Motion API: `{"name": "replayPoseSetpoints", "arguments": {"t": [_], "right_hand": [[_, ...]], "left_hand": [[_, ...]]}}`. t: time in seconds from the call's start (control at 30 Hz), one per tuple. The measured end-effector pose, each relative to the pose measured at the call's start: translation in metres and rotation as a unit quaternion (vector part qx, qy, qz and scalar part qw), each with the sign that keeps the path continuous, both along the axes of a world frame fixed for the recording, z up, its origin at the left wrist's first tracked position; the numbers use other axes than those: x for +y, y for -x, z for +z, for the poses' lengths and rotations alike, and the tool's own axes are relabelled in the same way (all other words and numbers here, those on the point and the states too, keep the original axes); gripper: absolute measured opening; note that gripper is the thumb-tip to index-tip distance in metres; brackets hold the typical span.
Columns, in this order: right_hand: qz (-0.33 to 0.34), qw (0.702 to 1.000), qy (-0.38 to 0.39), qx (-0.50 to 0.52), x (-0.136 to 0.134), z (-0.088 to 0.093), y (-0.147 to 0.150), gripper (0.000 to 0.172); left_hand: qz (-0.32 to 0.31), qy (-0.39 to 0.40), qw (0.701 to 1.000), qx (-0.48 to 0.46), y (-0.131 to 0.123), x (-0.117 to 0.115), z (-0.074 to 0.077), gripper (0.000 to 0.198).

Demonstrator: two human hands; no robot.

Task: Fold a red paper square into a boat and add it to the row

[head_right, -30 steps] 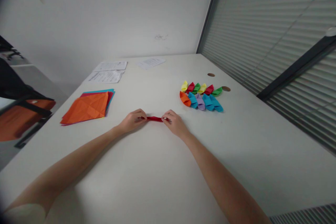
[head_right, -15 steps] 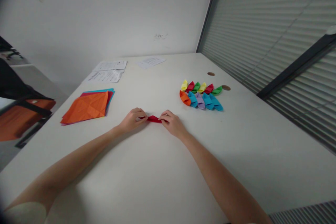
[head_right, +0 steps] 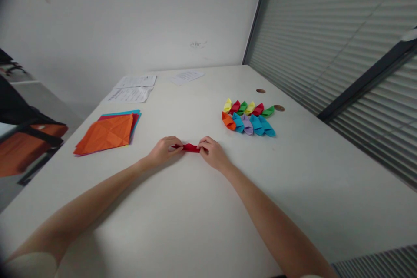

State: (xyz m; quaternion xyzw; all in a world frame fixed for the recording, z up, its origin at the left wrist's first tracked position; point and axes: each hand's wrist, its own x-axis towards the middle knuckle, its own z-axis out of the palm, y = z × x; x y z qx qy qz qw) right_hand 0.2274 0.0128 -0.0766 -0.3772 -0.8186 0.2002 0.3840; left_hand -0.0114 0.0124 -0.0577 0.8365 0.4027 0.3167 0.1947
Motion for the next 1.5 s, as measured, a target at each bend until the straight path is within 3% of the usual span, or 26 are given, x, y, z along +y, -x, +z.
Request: {"name": "replayPoseSetpoints", "arguments": {"t": [0.23, 0.53, 0.87, 1.3, 1.5], "right_hand": [[0.014, 1.0, 0.008, -0.002, 0.001, -0.001, 0.0, 0.023], [0.032, 0.997, 0.064, 0.026, 0.003, 0.002, 0.005, 0.019], [0.032, 0.998, -0.032, -0.053, 0.006, 0.006, 0.003, 0.019], [0.045, 0.997, -0.05, -0.037, 0.002, 0.001, 0.002, 0.018], [0.045, 0.997, -0.053, -0.043, 0.002, 0.0, 0.002, 0.018]], "left_hand": [[0.044, 0.039, 0.998, -0.021, 0.0, 0.002, -0.006, 0.014], [-0.014, 0.099, 0.994, -0.034, -0.002, -0.002, 0.002, 0.019], [-0.079, 0.142, 0.986, -0.037, 0.007, 0.006, 0.004, 0.018], [-0.077, 0.204, 0.971, -0.097, 0.008, 0.01, -0.004, 0.021], [-0.076, 0.171, 0.98, -0.071, 0.006, 0.007, -0.002, 0.019]]}}
